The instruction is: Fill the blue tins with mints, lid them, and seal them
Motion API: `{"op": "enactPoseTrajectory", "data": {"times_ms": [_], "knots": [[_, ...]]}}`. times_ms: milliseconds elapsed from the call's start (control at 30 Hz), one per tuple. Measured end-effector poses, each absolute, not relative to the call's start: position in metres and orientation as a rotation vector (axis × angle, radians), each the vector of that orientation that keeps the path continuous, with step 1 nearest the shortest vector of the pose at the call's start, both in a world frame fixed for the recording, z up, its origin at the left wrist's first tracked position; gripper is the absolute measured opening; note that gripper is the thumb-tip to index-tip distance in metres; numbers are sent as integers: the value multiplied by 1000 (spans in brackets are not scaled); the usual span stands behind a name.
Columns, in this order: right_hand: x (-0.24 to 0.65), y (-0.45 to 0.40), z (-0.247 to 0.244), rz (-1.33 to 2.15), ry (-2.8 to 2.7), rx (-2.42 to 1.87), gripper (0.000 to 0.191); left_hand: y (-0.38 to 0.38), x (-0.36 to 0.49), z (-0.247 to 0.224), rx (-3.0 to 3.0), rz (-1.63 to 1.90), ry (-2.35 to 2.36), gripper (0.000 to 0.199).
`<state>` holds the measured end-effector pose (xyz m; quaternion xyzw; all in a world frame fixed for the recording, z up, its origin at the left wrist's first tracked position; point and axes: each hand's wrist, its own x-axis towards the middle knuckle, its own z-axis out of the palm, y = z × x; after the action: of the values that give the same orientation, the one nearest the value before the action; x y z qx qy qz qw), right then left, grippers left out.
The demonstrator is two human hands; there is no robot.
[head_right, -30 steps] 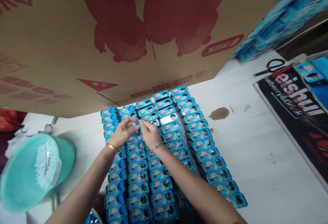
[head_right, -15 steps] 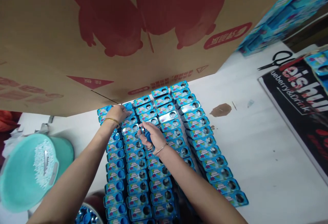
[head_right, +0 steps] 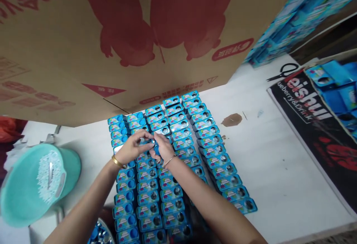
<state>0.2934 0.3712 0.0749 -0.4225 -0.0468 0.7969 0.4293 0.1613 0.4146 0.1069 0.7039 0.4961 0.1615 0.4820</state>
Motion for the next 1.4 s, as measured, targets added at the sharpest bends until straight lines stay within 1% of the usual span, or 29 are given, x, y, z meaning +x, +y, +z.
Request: {"op": "enactPoseTrajectory", "data": {"times_ms": [100, 200, 300, 433, 567, 733, 833, 900, 967, 1033, 1100, 1133, 1200, 1300, 1400], "knots": [[290, 368, 72, 1981, -133, -1036, 47, 406, 160, 100, 1544, 521, 1416, 22], [290, 367, 70, 1980, -116, -1017, 50, 423, 154, 88, 1476, 467, 1700, 19], [293, 368, 68, 1970, -120, -1052, 50, 446, 153, 80, 1624, 202, 1917, 14], [296, 368, 68, 1966, -151, -1076, 49, 467, 162, 79, 1777, -246, 1986, 8], [297, 369, 68, 1980, -182, -1054, 50, 480, 167, 84, 1769, -609, 1970, 22], [296, 368, 74, 1964, -216, -1046, 51, 482, 164, 84, 1775, -743, 1972, 36], [297, 365, 77, 1951, -216, -1059, 54, 477, 164, 85, 1813, -720, 2026, 38], [297, 362, 77, 1936, -194, -1078, 54, 469, 164, 91, 1849, -606, 2030, 33], [298, 358, 76, 1921, -172, -1095, 54, 454, 166, 99, 1887, -343, 1902, 27], [297, 353, 76, 1906, -173, -1115, 54, 431, 168, 106, 1860, -46, 1601, 24], [295, 349, 76, 1899, -196, -1138, 55, 404, 170, 108, 1756, 154, 1350, 21], [293, 347, 77, 1900, -207, -1151, 55, 391, 171, 107, 1689, 230, 1309, 18], [290, 344, 78, 1918, -212, -1165, 55, 374, 172, 102, 1535, 358, 1367, 14], [287, 342, 77, 1958, -183, -1142, 57, 370, 165, 91, 1366, 464, 1508, 19], [288, 342, 74, 1960, -158, -1108, 59, 389, 158, 84, 1470, 377, 1751, 16]]}}
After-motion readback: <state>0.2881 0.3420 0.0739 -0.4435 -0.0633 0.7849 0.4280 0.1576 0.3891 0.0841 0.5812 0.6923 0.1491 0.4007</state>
